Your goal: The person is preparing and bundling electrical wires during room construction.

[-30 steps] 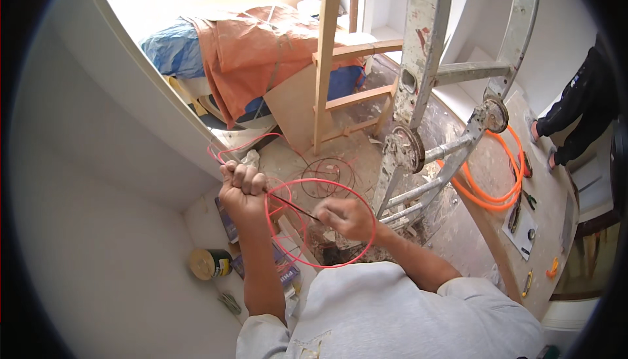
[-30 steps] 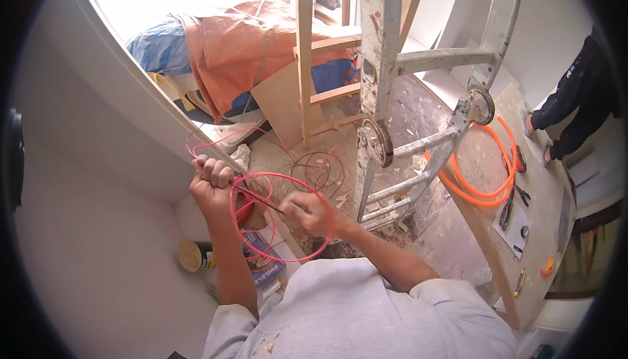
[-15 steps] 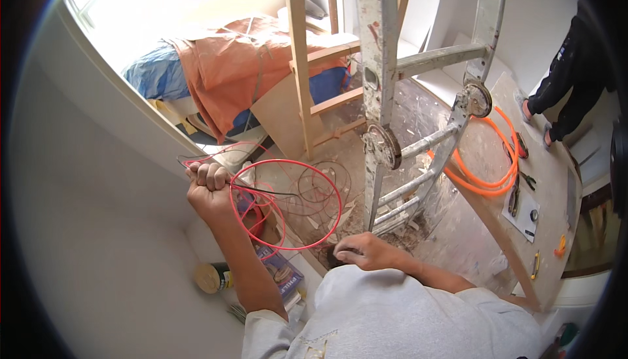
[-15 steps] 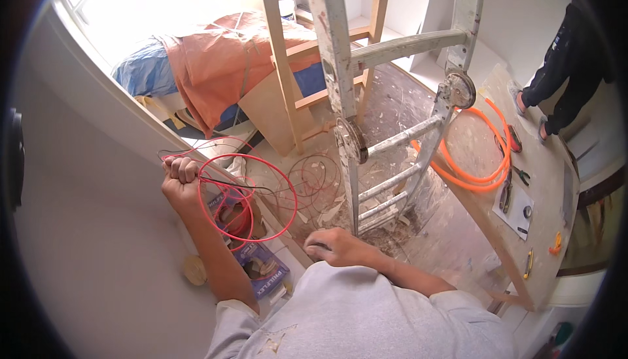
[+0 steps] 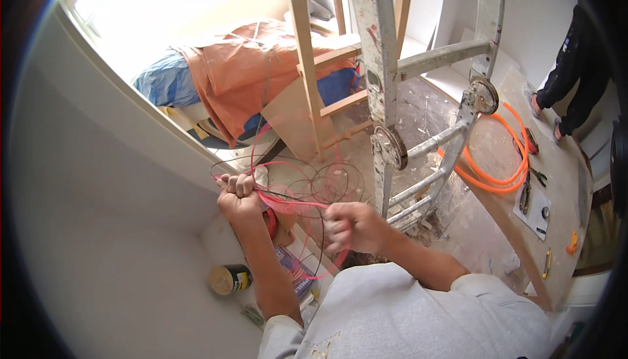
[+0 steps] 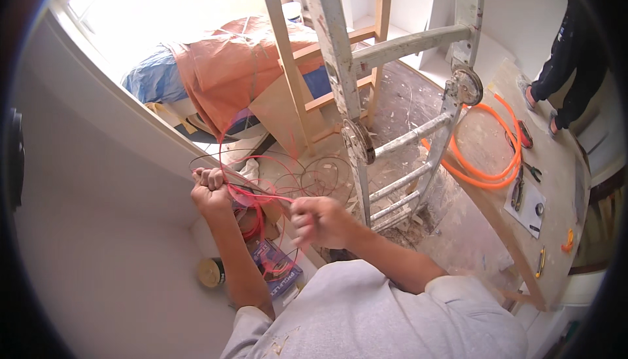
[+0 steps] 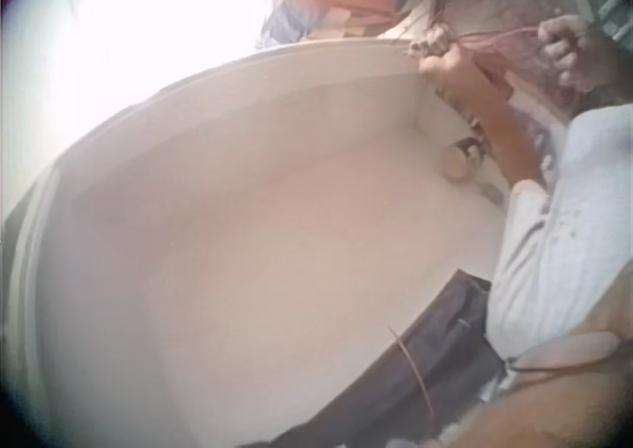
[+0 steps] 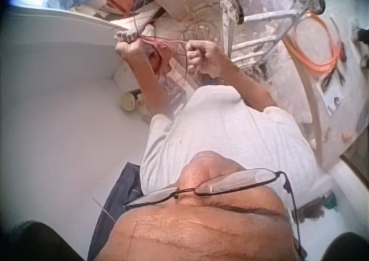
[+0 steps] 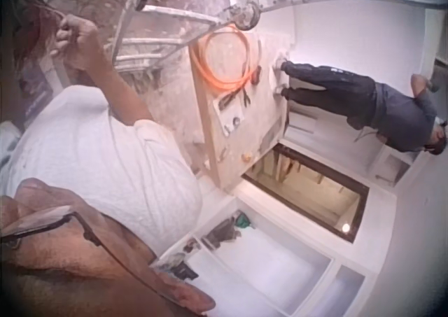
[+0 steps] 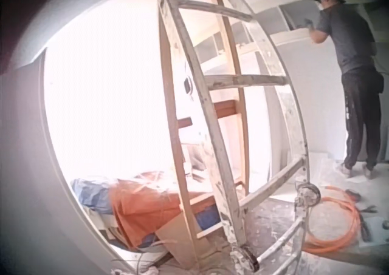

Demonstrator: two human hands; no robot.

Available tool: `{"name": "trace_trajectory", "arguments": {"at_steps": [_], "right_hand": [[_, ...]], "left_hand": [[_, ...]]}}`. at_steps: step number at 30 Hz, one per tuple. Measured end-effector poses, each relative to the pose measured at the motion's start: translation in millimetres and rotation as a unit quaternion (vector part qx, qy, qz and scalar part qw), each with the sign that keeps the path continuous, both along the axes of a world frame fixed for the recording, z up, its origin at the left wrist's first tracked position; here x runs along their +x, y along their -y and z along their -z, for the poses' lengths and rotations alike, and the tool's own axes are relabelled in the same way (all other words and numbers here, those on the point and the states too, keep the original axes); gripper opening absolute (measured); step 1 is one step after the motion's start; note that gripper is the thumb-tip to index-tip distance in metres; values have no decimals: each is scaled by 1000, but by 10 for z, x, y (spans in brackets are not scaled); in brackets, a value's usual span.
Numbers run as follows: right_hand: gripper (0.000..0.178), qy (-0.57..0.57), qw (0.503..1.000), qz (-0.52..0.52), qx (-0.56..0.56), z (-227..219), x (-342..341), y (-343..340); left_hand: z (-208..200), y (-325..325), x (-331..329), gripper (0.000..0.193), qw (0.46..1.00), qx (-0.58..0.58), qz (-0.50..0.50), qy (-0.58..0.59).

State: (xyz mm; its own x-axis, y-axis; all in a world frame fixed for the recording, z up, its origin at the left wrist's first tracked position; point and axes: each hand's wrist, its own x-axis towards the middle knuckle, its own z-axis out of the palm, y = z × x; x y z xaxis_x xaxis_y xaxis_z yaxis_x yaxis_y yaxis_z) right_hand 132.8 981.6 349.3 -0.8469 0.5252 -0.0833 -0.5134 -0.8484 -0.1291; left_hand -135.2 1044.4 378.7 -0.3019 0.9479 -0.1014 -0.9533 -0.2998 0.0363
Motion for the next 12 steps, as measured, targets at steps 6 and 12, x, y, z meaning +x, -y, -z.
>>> {"name": "trace_trajectory", "arguments": {"at_steps": [6,12], "right_hand": [[25,-197,968,112,-107,-264,614,20],[41,-310,920,188,146,-570,552,25]], "left_hand": [[263,23,115,33,994,-108,-12,-24],[394,-42,567,29,986,-156,16,-61]]}}
